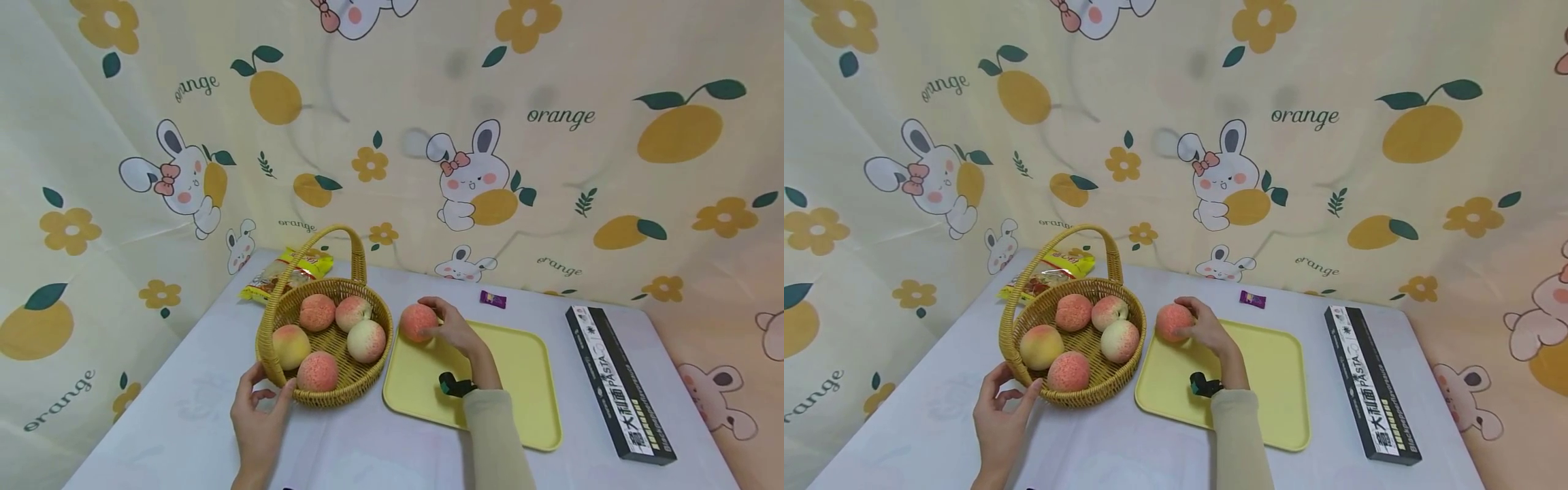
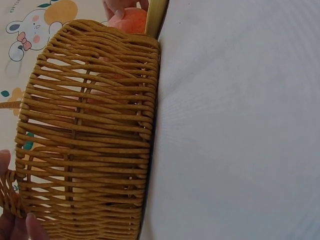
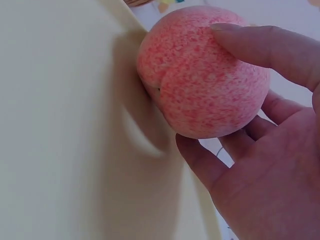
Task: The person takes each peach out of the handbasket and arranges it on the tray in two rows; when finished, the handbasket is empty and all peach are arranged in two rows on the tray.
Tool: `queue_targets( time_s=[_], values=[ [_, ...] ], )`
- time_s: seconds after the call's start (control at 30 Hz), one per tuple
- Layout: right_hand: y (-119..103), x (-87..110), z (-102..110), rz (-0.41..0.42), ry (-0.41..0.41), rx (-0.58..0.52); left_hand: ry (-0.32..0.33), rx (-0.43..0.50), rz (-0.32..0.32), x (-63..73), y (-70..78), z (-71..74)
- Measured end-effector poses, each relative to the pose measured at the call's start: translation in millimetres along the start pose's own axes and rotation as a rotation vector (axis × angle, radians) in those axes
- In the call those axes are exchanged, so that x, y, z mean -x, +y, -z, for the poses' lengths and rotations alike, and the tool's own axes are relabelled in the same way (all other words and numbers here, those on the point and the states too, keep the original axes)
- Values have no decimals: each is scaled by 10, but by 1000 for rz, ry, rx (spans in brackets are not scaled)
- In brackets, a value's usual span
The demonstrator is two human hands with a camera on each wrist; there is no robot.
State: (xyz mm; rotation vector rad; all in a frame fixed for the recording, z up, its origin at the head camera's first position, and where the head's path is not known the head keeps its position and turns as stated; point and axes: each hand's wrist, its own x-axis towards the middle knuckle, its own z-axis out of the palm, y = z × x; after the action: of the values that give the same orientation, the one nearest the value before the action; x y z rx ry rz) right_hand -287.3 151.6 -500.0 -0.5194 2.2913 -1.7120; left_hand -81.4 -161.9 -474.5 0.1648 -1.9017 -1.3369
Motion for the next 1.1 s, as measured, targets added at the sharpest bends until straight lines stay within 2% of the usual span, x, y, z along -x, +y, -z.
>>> queue_targets(
  time_s=[0.2, 0.53, 0.63, 0.77, 0.87, 1.1],
  values=[
    [12, 28, 23, -7, 2, 15, 0, -7, 3, -5, 10, -8],
    [58, 8, -17, -10, 18, -45, -8, 1, 9, -5, 5, -9],
    [-82, 58, -16, -4, 0, -47, -4, 0, 3, -8, 0, -7],
    [-102, 57, -16, -7, -10, -30, -4, 3, -2, -8, -1, -1],
    [36, -2, -22, -8, 6, 3, -8, 10, -4, -7, -1, 2],
    [61, -17, -32, -7, 22, 30, -9, 16, -17, -9, -7, 0]
  ],
)
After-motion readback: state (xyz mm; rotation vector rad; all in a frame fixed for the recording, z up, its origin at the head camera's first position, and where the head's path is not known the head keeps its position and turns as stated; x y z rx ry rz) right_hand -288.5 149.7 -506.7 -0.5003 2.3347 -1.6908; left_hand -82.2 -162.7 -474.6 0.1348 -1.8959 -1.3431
